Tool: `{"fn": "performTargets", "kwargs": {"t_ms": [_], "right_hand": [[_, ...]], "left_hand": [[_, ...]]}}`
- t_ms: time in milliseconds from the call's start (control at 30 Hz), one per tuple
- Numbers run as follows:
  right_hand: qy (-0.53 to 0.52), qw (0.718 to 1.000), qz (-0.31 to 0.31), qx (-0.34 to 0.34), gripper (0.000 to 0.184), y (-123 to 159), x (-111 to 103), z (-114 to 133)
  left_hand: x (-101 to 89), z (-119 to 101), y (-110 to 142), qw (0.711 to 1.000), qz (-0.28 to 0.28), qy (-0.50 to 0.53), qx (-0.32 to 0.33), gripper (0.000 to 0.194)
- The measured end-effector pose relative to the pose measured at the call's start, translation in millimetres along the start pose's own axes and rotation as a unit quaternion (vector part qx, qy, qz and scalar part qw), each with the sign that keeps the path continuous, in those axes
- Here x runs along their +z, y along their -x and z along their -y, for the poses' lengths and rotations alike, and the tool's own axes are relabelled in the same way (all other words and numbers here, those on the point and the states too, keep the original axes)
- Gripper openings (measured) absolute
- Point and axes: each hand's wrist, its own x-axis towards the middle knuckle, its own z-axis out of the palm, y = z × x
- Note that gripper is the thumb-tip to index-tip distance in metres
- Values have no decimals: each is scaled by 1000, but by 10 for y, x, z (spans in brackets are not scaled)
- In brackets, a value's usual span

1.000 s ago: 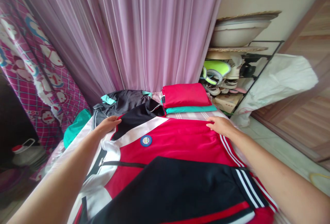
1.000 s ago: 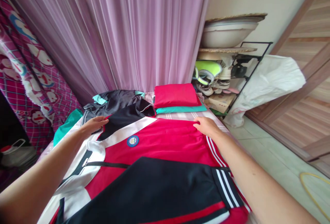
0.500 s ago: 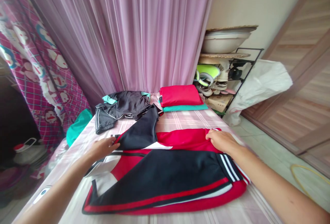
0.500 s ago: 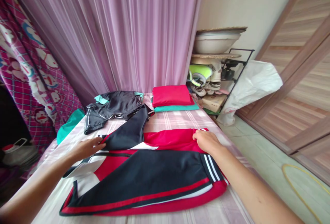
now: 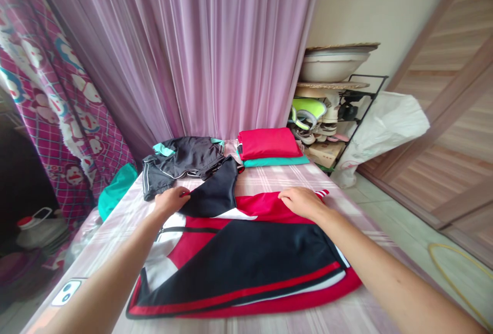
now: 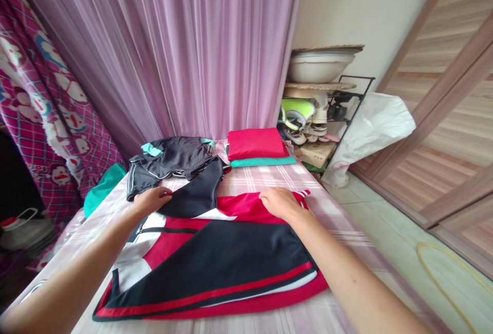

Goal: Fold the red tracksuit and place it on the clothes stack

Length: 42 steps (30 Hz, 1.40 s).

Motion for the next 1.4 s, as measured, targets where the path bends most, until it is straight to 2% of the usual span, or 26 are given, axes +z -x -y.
{"fn": "performTargets", "kwargs": {"t_ms": [133,233,333,433,467,533,600,633,700,767,833,900,933,967,1067,1133,1167,1200,1267,1333,1400], "right_hand": [[-31,999,-35,-22,31,-461,-157,332],[-80,994,-77,-6,40,-902,-172,650],[-120,989,-82,37,52,-1314,-66,968],[-135,987,-43,75,65,-1606,124,1219],[-144,985,-33,90,64,-1673,187,1276],[-164,979,-23,119,47,-1768,280,1337],[-183,973,-28,141,24,-1815,288,1332],[-190,970,-34,147,19,-1819,253,1307],[-201,967,-47,153,22,-1761,110,1229],[-244,955,-62,158,28,-1579,-95,1127],[-350,918,-81,167,36,-1250,-298,1018],[-473,858,-101,173,49,-803,-435,914],[-501,842,-105,169,54,-559,-466,867],[-508,840,-98,164,56,-317,-472,822],[-441,884,2,155,48,286,-387,699],[-326,934,42,141,34,518,-324,618],[-256,956,42,135,30,578,-311,577],[-187,973,31,132,32,604,-312,536],[-86,987,-6,134,39,569,-340,474],[-53,988,-37,137,35,460,-360,467],[-47,991,-48,120,38,324,-333,546]], "left_hand": [[-13,64,293,997,-44,9,58,33],[75,172,493,996,-44,40,71,35],[262,282,592,991,-51,107,66,38],[469,357,635,980,-62,186,45,41],[523,371,648,976,-64,204,37,42],[598,386,675,971,-67,228,24,46],[632,392,693,967,-70,243,17,49],[641,395,697,965,-72,253,13,50],[656,406,693,956,-74,285,-1,52],[672,417,686,941,-84,327,-22,56],[676,422,682,926,-106,360,-38,62],[650,415,678,920,-124,371,-31,65],[624,409,671,922,-125,366,-21,63],[590,401,660,927,-122,353,-11,60],[463,370,611,958,-88,274,4,48],[377,329,598,978,-79,193,-3,40],[339,294,613,984,-89,154,-3,37],[307,248,645,987,-108,121,5,36],[267,113,769,982,-161,81,47,34],[262,-63,951,971,-195,66,120,32],[287,-239,1142,961,-195,56,189,30]]}}
